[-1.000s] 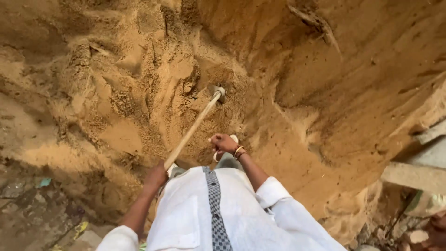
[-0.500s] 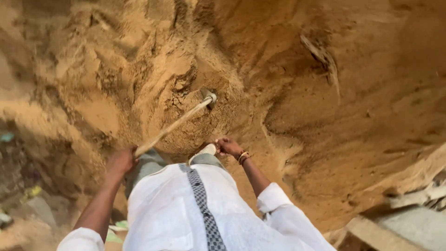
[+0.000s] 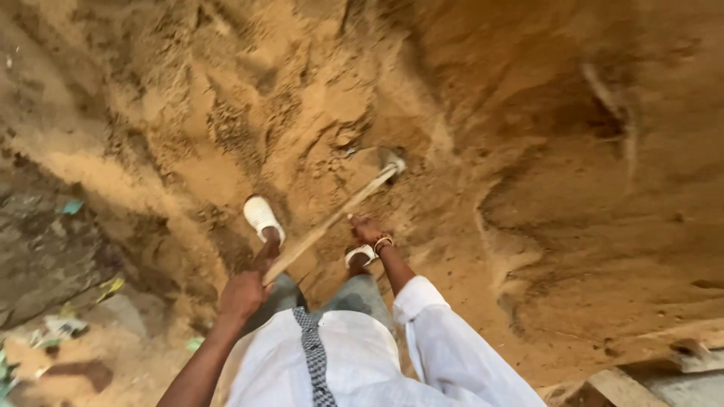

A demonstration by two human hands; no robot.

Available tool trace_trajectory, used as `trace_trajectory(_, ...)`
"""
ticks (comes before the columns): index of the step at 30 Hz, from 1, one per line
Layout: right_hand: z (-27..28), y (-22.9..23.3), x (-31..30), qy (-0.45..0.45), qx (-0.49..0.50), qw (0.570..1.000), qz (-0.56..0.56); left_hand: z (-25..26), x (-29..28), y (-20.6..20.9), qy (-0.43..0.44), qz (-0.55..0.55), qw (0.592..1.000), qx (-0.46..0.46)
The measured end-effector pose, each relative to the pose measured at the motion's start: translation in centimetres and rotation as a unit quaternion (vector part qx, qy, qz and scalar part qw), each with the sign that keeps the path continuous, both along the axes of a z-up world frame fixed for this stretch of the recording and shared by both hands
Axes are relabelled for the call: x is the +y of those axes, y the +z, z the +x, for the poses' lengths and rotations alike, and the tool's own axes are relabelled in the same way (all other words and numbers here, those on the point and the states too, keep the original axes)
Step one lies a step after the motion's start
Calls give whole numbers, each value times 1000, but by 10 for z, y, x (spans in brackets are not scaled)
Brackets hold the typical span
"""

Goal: The person stands in a sand pit and repeatedly strikes and scrapes the sand wall with a long-handled hoe, loosening sand that falls to the ground. They occasionally reposition their feet and move the hoe to different spots on the wall while a metal basin sits nearby.

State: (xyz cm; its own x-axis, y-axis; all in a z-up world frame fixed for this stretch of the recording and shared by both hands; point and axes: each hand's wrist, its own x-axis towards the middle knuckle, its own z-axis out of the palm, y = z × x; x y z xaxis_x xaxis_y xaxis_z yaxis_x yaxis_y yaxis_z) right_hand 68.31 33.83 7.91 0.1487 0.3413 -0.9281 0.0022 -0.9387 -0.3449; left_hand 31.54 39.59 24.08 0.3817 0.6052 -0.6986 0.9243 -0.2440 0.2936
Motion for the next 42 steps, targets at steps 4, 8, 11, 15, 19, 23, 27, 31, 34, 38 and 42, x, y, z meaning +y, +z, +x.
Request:
trace_trajectory(4,-42,-42,44,-54,47,997,-16,3,46,33,-2,-54,998,14)
trace_trajectory(8,-83,-109,60,-535,165,829,20,-20,74,31,-12,-105,994,33)
trace_trajectory(11,-118,-70,63,-510,171,841,54,-99,45,-41,-15,-57,998,-12)
trace_trajectory(15,-158,-235,-8,-447,177,867,134,-147,53,-40,-31,-60,994,89)
trace_trajectory(19,-161,-130,1,-513,136,843,90,-184,32,-44,-2,-18,995,95)
trace_trajectory(23,-108,-28,16,-552,146,814,105,-155,24,-60,-25,18,999,39)
trace_trajectory(27,7,-6,13,-581,132,759,261,-41,41,-4,-67,6,997,40)
trace_trajectory(31,116,83,20,-566,17,749,345,62,35,-23,-132,-34,979,-151)
trace_trajectory(34,158,111,1,-556,5,736,387,143,0,8,-129,-27,956,-260)
trace_trajectory(38,136,92,-31,-521,9,786,333,246,-39,24,-31,-46,964,-260)
trace_trajectory(42,67,42,-116,-454,44,863,218,261,-80,-10,-17,-61,981,-181)
